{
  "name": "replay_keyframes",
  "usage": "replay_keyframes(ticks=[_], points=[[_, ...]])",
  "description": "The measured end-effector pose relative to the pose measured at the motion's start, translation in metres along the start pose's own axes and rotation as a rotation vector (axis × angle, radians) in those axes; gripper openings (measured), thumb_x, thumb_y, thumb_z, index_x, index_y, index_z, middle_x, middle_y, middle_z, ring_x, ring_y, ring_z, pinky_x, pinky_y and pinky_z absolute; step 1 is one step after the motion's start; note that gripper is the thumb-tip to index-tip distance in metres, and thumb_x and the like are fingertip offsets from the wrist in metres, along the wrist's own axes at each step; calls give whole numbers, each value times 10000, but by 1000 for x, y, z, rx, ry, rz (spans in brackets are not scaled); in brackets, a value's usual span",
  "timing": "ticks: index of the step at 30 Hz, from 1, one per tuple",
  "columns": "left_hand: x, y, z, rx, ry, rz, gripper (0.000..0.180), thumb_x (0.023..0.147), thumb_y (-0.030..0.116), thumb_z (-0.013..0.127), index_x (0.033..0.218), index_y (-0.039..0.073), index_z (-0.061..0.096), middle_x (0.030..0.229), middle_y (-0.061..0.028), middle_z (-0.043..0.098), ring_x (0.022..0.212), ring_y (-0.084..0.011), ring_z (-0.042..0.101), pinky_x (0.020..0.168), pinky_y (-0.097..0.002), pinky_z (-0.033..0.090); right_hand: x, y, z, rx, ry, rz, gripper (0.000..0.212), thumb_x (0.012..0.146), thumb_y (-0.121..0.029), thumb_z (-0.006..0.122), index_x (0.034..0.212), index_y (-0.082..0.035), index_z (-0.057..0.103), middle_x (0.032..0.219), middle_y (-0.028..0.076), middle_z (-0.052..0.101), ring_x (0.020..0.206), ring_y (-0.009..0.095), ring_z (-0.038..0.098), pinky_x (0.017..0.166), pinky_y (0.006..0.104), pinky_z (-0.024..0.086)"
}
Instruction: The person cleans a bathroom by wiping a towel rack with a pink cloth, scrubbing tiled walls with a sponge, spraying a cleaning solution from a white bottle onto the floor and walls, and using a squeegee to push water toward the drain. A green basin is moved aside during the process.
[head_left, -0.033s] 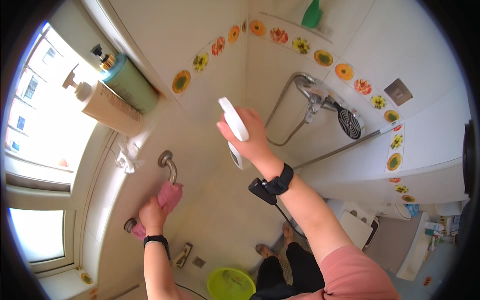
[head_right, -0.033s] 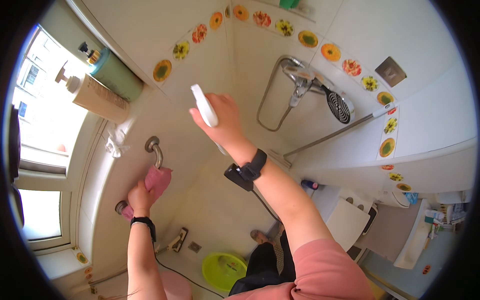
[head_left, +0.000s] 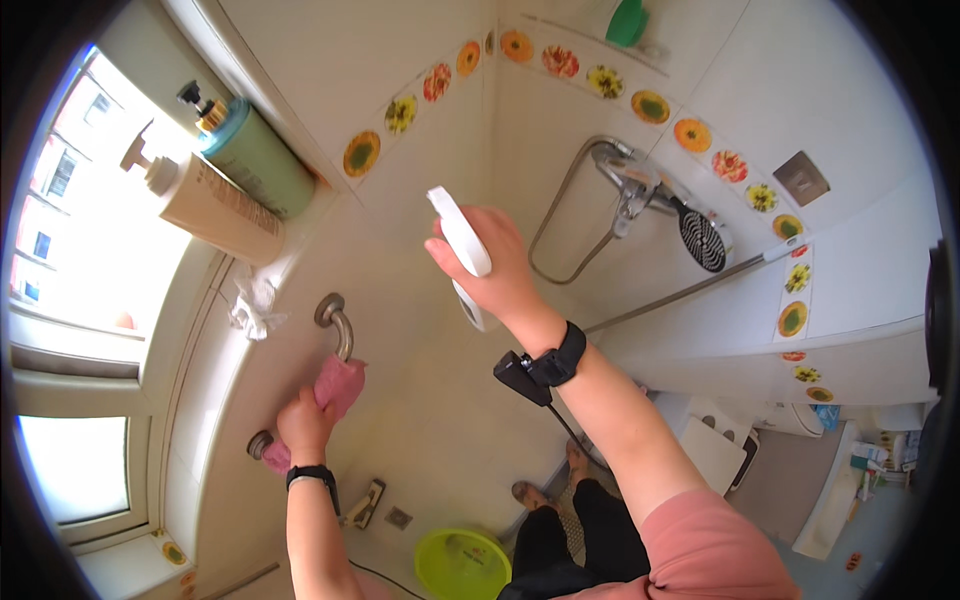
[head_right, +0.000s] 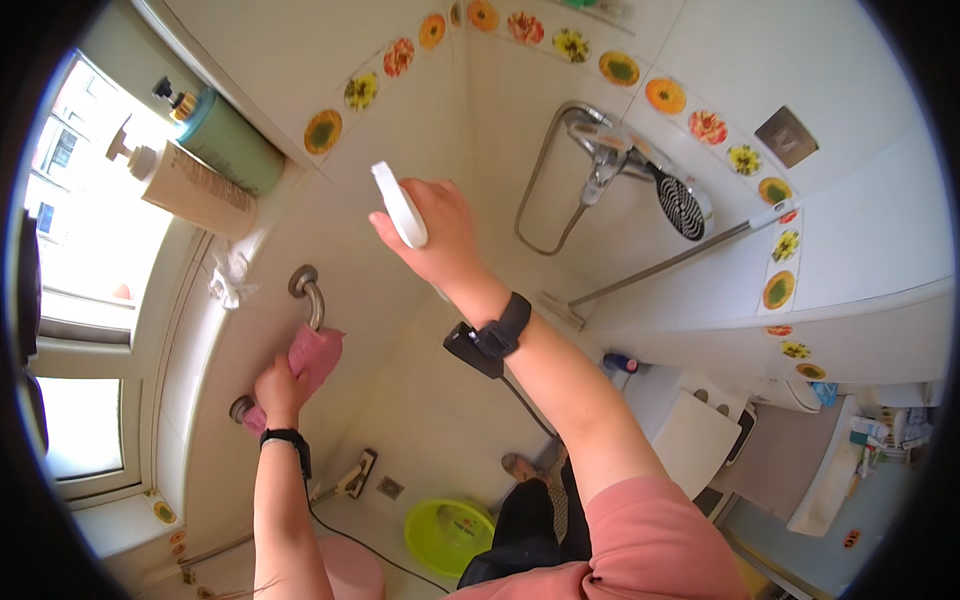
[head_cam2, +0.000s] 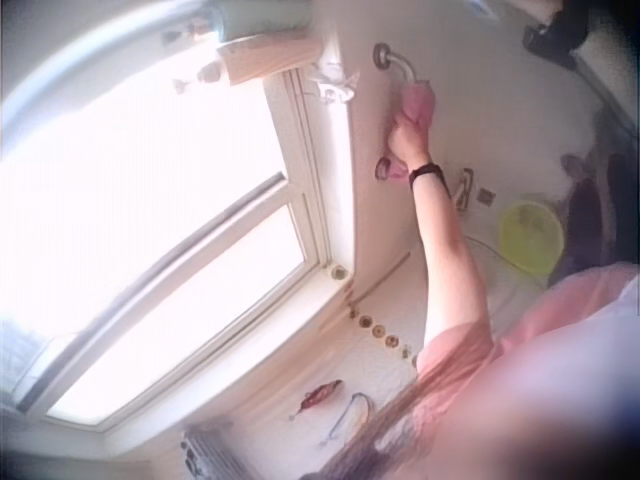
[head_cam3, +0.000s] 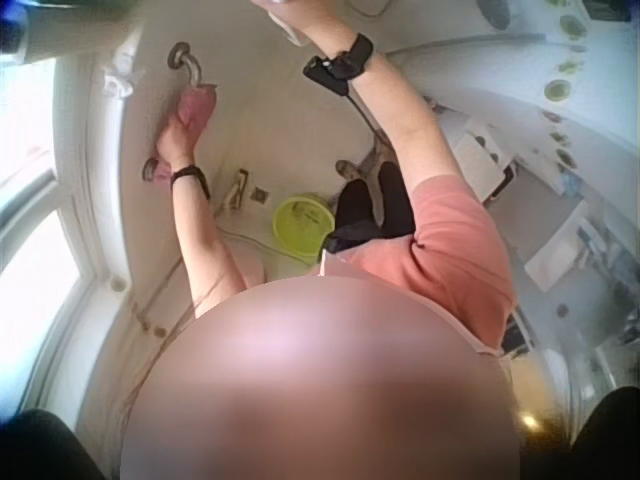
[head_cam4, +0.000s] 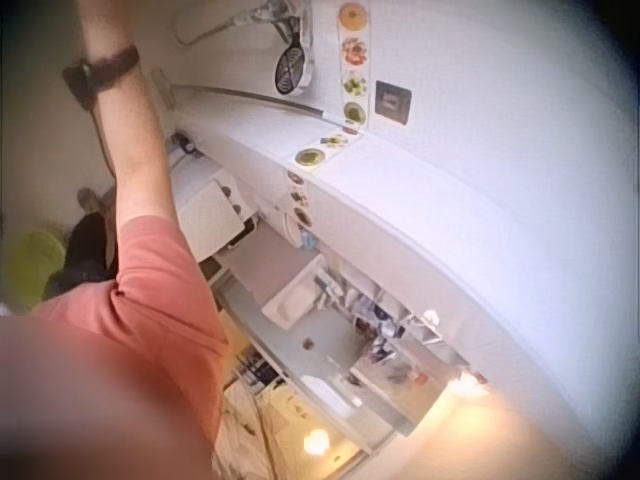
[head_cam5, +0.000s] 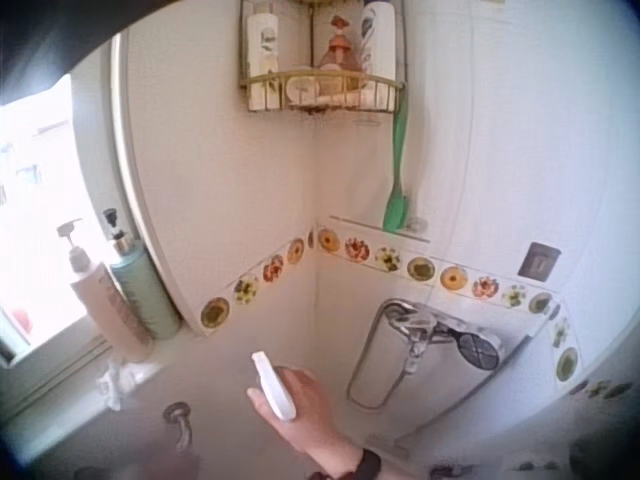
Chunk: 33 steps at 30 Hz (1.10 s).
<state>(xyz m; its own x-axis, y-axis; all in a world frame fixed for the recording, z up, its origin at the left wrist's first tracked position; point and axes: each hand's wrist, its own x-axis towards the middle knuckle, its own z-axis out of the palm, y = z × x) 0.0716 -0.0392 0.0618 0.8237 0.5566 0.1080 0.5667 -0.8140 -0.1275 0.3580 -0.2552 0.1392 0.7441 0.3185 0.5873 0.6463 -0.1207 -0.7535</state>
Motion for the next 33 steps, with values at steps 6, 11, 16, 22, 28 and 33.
replay_keyframes(ticks=[6,11,16,22,28,33], points=[[2,-3,2,32,12,-6,292,652,303,687,804,94,552,640,-131,615,568,-336,607,517,-444,499,-66,13,19,-38,-301,221,261,732,-311,666,805,-65,615,731,97,617,726,301,530,647,421,428],[2,-4,5,56,-108,-87,291,739,310,631,917,90,564,725,-185,632,664,-386,615,578,-483,497,-172,40,15,-84,-245,344,249,737,-311,661,803,-74,621,710,86,618,709,295,535,650,422,434],[3,-8,9,82,-53,-33,328,735,318,636,945,77,561,722,-193,631,669,-394,613,581,-489,493,-241,59,-20,-228,-223,699,249,748,-295,661,716,-54,606,659,105,593,624,318,512,590,428,423],[4,-12,14,120,-30,-35,333,720,327,660,910,76,550,707,-185,628,647,-387,614,563,-479,497,-294,91,-86,-112,24,663,245,731,-215,708,787,-23,566,678,166,578,642,356,562,563,423,432],[3,-13,14,90,-2,-23,362,747,335,625,997,80,569,749,-199,637,678,-402,615,589,-491,499,-313,134,-162,-640,358,645,365,690,-234,763,864,-9,535,743,175,580,714,395,548,634,472,419],[4,-12,12,110,-12,-14,356,765,330,616,1010,76,565,777,-204,638,703,-405,614,600,-491,497,-286,156,-212,-1025,278,794,394,718,-377,725,841,-37,571,799,151,619,783,365,572,677,482,427]])
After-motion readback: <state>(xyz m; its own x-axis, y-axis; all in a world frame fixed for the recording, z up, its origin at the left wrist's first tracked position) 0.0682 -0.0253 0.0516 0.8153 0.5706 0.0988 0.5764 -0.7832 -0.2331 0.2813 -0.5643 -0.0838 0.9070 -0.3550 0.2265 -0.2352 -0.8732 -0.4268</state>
